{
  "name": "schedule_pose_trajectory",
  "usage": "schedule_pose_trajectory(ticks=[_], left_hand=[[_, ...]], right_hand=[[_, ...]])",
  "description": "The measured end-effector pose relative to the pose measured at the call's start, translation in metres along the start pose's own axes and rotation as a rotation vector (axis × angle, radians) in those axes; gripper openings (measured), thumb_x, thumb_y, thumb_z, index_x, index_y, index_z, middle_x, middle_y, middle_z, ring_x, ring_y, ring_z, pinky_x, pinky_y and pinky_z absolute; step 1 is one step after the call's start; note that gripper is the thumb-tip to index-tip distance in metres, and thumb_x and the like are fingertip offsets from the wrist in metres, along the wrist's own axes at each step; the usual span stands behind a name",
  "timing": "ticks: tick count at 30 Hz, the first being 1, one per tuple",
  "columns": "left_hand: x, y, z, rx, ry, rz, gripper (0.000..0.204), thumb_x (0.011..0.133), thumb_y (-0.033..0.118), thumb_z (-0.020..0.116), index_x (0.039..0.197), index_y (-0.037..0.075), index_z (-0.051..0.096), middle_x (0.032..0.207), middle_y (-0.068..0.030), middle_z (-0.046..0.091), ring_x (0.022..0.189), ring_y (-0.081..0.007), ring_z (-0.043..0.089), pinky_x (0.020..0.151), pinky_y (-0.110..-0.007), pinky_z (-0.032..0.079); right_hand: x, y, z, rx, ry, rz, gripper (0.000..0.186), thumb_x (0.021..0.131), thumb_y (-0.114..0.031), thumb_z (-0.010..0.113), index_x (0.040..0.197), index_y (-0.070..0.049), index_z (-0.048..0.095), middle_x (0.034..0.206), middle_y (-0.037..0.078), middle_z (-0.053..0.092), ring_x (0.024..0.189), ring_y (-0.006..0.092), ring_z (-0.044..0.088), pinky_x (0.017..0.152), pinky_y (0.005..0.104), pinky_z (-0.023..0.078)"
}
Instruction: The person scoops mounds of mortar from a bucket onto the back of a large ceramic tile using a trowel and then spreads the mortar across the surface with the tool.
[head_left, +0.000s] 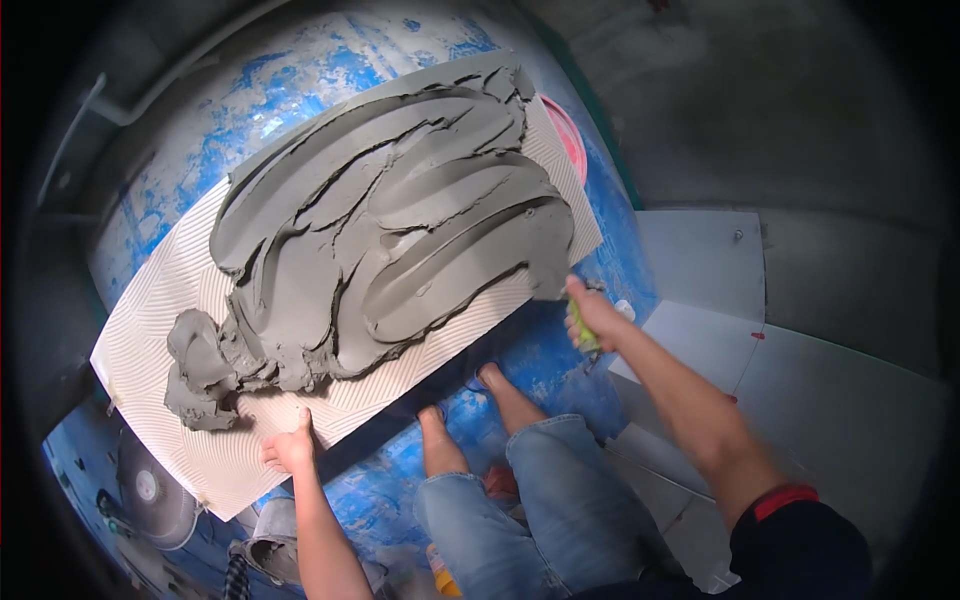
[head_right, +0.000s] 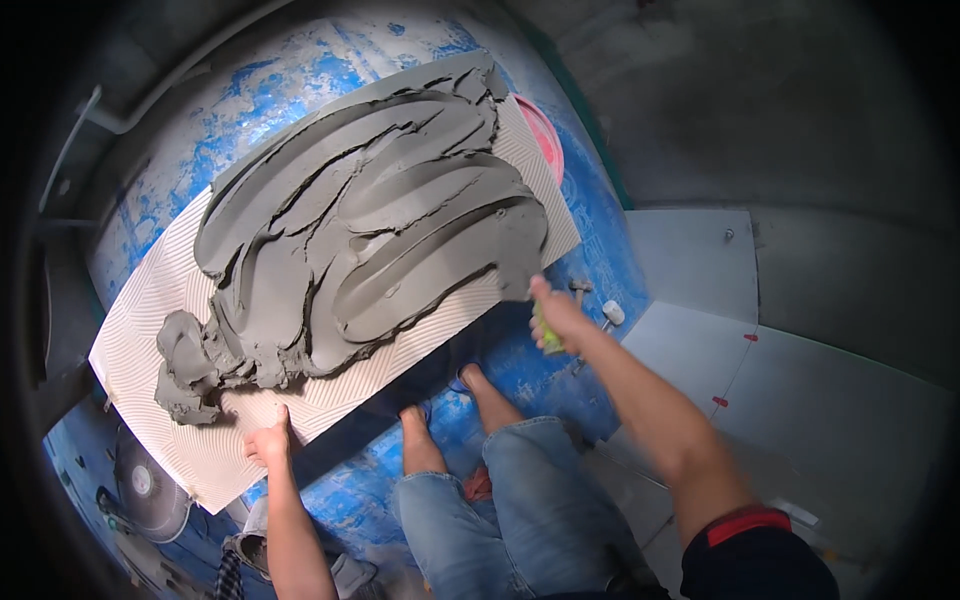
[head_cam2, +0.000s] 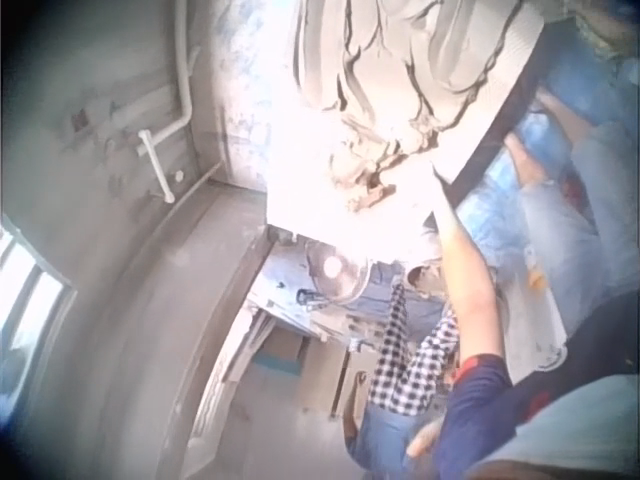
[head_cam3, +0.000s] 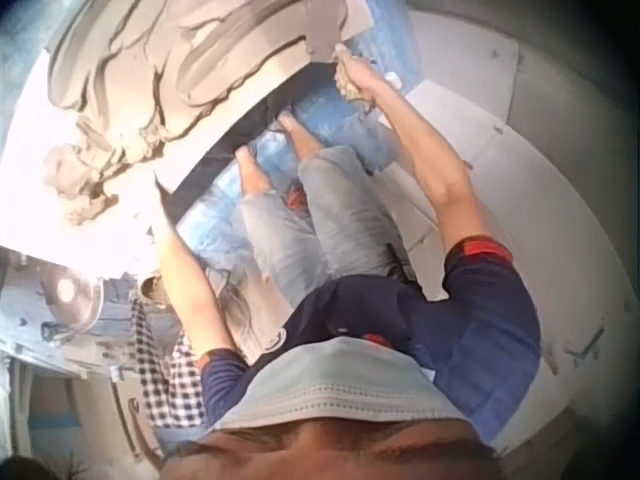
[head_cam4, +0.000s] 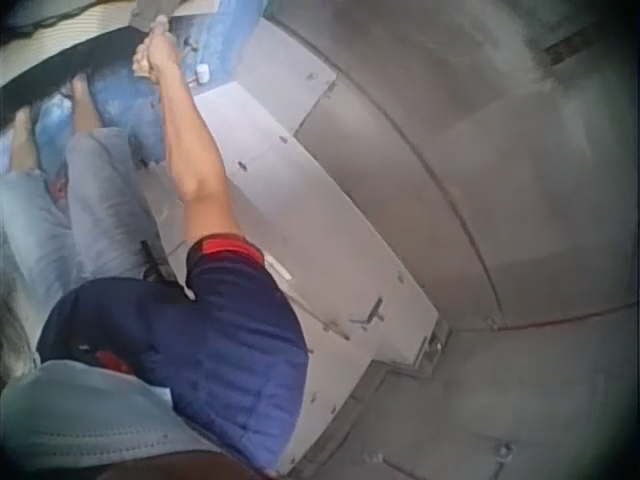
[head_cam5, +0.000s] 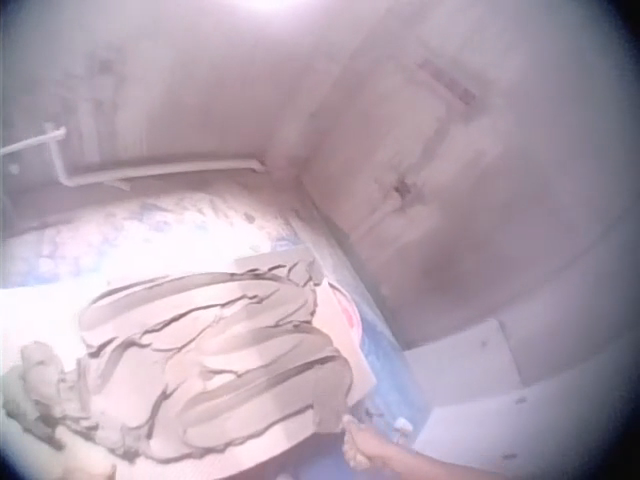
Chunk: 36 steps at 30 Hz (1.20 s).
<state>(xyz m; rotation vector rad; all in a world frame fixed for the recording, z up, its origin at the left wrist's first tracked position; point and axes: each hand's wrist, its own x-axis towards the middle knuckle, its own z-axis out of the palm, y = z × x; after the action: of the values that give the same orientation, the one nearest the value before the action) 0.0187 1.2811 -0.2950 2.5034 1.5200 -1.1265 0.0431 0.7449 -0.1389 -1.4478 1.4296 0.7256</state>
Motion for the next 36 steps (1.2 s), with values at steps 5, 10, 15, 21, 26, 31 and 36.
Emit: schedule_pose_trajectory(ticks=[5, 10, 15, 21, 26, 31, 36], left_hand=[[0.013, -0.023, -0.002, 0.028, 0.054, 0.040, 0.137, 0.058, 0.079, 0.068, 0.142, -0.015, 0.015, 0.146, -0.0393, 0.019, 0.139, -0.0476, 0.020, 0.113, -0.051, 0.020], [-0.014, -0.073, -0.010, -0.315, -0.129, 0.452, 0.089, 0.078, 0.048, 0.072, 0.136, -0.010, 0.038, 0.141, -0.0288, 0.039, 0.131, -0.0374, 0.039, 0.108, -0.042, 0.031], [-0.142, -0.135, 0.014, -0.428, -0.218, 0.650, 0.028, 0.088, 0.021, 0.066, 0.100, -0.005, 0.065, 0.088, -0.0131, 0.067, 0.079, -0.0230, 0.063, 0.074, -0.034, 0.050], [-0.302, -0.139, 0.024, -0.568, -1.253, 0.118, 0.032, 0.090, 0.026, 0.066, 0.070, 0.001, 0.062, 0.057, -0.0080, 0.060, 0.039, -0.0133, 0.049, 0.039, -0.026, 0.039], [-0.318, -0.121, 0.027, -0.443, -1.103, 0.162, 0.038, 0.091, 0.031, 0.064, 0.064, 0.004, 0.060, 0.051, -0.0073, 0.058, 0.035, -0.0125, 0.046, 0.036, -0.025, 0.035], [-0.325, -0.102, 0.037, -0.382, -1.052, 0.156, 0.041, 0.091, 0.031, 0.063, 0.060, 0.004, 0.058, 0.047, -0.0071, 0.056, 0.031, -0.0133, 0.043, 0.033, -0.026, 0.032], [-0.327, -0.098, 0.034, -0.377, -0.984, 0.195, 0.043, 0.091, 0.032, 0.063, 0.059, 0.004, 0.058, 0.046, -0.0071, 0.055, 0.031, -0.0136, 0.043, 0.033, -0.027, 0.033]], right_hand=[[-0.087, 0.051, 0.141, -0.138, -0.299, -0.034, 0.051, 0.096, -0.056, 0.045, 0.085, -0.006, 0.052, 0.064, 0.005, 0.055, 0.048, 0.0167, 0.054, 0.040, 0.0328, 0.044], [-0.067, 0.102, 0.147, -0.770, -0.248, -0.578, 0.057, 0.093, -0.055, 0.048, 0.099, 0.002, 0.053, 0.075, 0.019, 0.064, 0.056, 0.0300, 0.061, 0.055, 0.0412, 0.052], [-0.026, 0.038, -0.004, -1.187, 0.152, -0.551, 0.055, 0.088, -0.054, 0.055, 0.102, -0.001, 0.054, 0.082, 0.024, 0.068, 0.079, 0.0421, 0.067, 0.070, 0.0500, 0.053], [0.023, 0.011, -0.117, -0.632, 0.263, -0.318, 0.059, 0.090, -0.058, 0.051, 0.097, 0.000, 0.054, 0.078, 0.020, 0.064, 0.067, 0.0337, 0.065, 0.056, 0.0455, 0.052], [-0.050, 0.007, -0.023, 0.225, -0.250, 0.003, 0.051, 0.093, -0.059, 0.047, 0.092, -0.008, 0.050, 0.065, 0.004, 0.050, 0.047, 0.0154, 0.050, 0.041, 0.0309, 0.043], [-0.079, 0.018, 0.116, -0.559, -0.252, -0.672, 0.040, 0.094, -0.041, 0.052, 0.096, -0.001, 0.052, 0.080, 0.026, 0.063, 0.073, 0.0473, 0.062, 0.065, 0.0514, 0.050], [-0.039, -0.034, 0.128, -1.130, -0.234, -0.942, 0.041, 0.091, -0.044, 0.053, 0.103, -0.005, 0.055, 0.085, 0.018, 0.069, 0.076, 0.0338, 0.069, 0.065, 0.0448, 0.055]])
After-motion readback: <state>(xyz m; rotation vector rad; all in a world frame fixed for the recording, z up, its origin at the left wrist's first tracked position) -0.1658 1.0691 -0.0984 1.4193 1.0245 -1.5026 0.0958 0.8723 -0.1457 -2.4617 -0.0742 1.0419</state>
